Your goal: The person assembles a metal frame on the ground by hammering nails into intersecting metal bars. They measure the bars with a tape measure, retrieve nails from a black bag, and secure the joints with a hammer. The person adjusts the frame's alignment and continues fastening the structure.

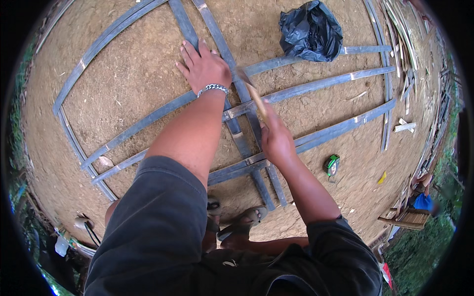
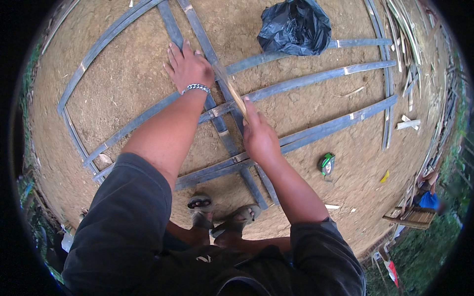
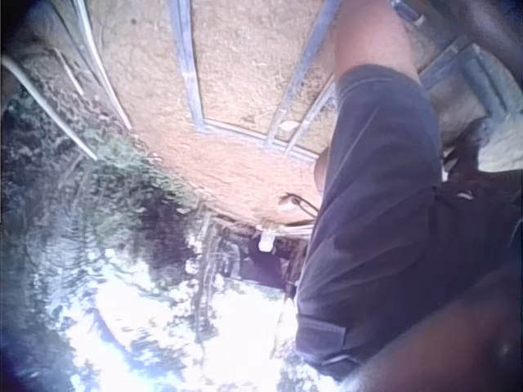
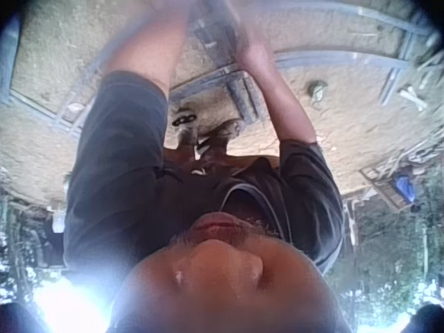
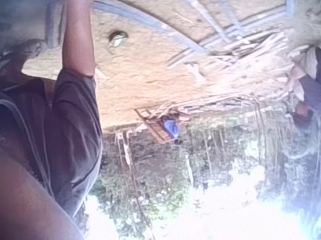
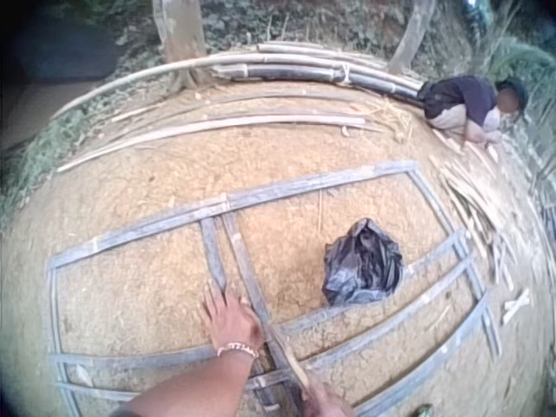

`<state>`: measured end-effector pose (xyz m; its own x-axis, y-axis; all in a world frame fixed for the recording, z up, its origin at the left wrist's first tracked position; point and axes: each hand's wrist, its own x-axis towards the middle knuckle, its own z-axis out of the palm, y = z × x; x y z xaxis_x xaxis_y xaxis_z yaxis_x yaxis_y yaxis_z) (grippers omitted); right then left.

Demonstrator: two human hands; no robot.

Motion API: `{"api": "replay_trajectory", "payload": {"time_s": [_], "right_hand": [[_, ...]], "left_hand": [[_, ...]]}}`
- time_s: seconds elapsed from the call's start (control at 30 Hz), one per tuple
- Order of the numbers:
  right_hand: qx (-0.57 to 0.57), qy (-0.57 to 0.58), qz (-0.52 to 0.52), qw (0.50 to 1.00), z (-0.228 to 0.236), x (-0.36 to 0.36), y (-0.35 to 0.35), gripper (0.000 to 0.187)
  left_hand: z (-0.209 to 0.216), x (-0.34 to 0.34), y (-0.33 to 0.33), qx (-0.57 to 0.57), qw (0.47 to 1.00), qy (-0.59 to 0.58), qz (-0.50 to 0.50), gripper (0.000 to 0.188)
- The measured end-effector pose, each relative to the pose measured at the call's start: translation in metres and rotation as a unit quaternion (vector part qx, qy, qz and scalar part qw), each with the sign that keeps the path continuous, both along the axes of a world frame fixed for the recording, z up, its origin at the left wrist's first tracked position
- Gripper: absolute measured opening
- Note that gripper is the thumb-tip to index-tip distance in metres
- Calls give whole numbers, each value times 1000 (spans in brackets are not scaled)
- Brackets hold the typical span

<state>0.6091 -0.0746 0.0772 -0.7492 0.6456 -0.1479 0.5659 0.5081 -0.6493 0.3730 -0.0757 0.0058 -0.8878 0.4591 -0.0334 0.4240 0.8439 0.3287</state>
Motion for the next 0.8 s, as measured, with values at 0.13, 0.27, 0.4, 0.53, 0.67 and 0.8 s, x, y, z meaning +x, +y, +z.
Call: {"api": "replay_trajectory", "payload": {"time_s": [0.13,0.27,0.4,0.53,0.67,0.8], "right_hand": [[-22,15,-22,999,18,-10,-1,64],[-10,159,-34,987,31,-10,0,64],[-35,0,-17,999,37,-20,3,63],[-28,-23,0,999,38,-19,9,62],[13,164,-37,986,68,-33,10,61],[-19,91,-40,995,22,-10,0,61]], "left_hand": [[0,0,-4,-17,1000,0,0,53],[-1,0,-2,-15,1000,3,2,52],[2,0,-2,-3,1000,-11,0,53],[1,-5,5,0,1000,-2,10,53],[3,0,-2,-22,1000,-11,4,54],[6,0,2,-19,1000,-19,6,54]]}}
